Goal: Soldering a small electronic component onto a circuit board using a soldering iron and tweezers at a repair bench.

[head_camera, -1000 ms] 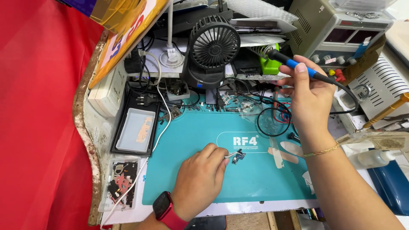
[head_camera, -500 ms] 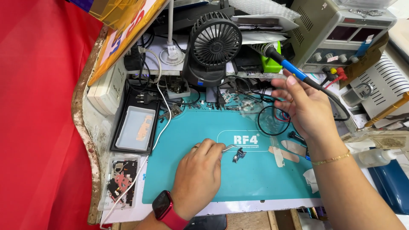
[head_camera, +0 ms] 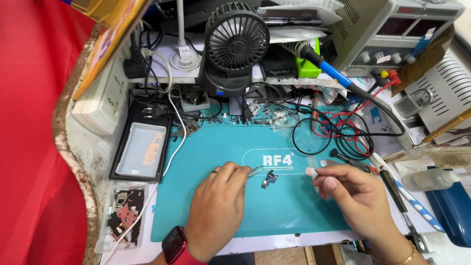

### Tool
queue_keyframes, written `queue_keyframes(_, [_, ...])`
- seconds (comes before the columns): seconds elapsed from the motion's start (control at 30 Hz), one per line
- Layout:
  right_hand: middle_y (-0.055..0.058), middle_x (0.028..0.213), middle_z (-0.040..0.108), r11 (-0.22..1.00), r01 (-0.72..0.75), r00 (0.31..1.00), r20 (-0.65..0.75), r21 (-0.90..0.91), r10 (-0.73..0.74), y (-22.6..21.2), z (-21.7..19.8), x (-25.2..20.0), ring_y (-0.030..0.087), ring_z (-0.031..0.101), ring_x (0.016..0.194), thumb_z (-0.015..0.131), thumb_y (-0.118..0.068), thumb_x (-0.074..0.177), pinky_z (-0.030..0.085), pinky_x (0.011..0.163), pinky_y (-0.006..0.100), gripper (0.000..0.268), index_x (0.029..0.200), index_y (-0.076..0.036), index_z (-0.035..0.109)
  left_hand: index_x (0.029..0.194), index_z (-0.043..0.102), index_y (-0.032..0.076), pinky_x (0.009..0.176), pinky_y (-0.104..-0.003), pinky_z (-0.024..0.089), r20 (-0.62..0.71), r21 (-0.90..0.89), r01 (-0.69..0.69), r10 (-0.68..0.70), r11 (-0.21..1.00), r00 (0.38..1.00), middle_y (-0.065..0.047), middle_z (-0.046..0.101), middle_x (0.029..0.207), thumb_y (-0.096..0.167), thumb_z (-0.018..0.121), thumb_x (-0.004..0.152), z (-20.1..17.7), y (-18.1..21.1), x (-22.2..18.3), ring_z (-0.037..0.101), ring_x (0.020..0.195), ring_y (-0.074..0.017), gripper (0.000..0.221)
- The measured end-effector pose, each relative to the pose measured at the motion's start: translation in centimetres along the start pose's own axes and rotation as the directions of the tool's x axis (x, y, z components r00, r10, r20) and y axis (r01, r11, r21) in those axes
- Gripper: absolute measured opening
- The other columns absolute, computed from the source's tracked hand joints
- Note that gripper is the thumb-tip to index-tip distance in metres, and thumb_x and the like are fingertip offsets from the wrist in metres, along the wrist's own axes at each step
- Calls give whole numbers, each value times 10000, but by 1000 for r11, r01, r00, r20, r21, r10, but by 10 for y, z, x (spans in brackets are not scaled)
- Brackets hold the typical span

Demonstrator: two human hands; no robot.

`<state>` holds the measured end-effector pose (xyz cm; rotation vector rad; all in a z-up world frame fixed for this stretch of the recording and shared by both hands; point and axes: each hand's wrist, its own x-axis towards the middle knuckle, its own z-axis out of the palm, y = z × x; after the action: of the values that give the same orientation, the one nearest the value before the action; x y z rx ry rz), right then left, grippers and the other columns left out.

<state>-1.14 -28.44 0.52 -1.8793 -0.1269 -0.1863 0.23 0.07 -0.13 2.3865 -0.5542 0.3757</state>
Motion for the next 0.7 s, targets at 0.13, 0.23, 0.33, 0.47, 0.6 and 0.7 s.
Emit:
queue_keyframes(0.13, [156, 904, 788, 975, 121, 992, 1, 188, -124, 13, -8, -1, 199, 720, 677, 647, -336, 986, 599, 698, 296, 380, 1121, 14, 709, 1139, 675, 88, 595, -426, 485, -12, -17, -12, 12, 1000, 1000, -38, 631, 996, 33, 546, 958, -1, 1, 0, 607, 820, -283, 228])
queue_keyframes(0.23, [177, 992, 725, 831, 199, 979, -132, 520, -152, -7, -16, 0, 280, 680, 806, 591, -605, 966, 541, 748, 388, 650, 1176, 8, 648, 1133, 675, 92, 599, -415, 488, -18, -31, 0, -1, 1000, 1000, -27, 644, 1003, 41, 544, 969, 1, 0, 1, 610, 823, -270, 216])
queue_keyframes(0.33, [193, 1108, 683, 683, 247, 962, -259, 687, -88, 13, -49, -6, 312, 659, 997, 687, -727, 804, 513, 847, 443, 853, 1291, -29, 625, 1122, 670, 107, 601, -415, 483, -16, -35, 18, -19, 999, 1000, -19, 637, 995, 35, 539, 958, 0, -1, 0, 603, 821, -268, 221])
queue_keyframes(0.47, [171, 1207, 618, 720, 329, 931, -337, 611, -139, -19, -60, 4, 257, 616, 1106, 765, -667, 787, 506, 955, 398, 830, 1346, -91, 555, 1134, 676, 116, 610, -419, 489, -12, -29, 22, -22, 999, 1000, -16, 640, 996, 56, 553, 964, 0, -1, -1, 613, 813, -272, 219])
queue_keyframes(0.6, [114, 1216, 545, 855, 392, 883, -400, 340, -246, -84, -30, 3, 183, 545, 1118, 675, -649, 915, 474, 999, 315, 610, 1243, -176, 473, 1130, 675, 116, 619, -413, 486, 23, -46, 22, -21, 999, 1000, -20, 637, 991, 69, 544, 974, 0, -1, -1, 602, 796, -265, 209])
queue_keyframes(0.7, [70, 1225, 468, 905, 423, 827, -428, 48, -364, -101, -20, 3, 122, 467, 1130, 594, -618, 1044, 433, 1044, 241, 437, 1141, -247, 384, 1149, 677, 119, 628, -420, 506, 32, -35, 30, -29, 999, 999, -20, 650, 1015, 70, 559, 970, 1, -1, 0, 617, 812, -270, 220])
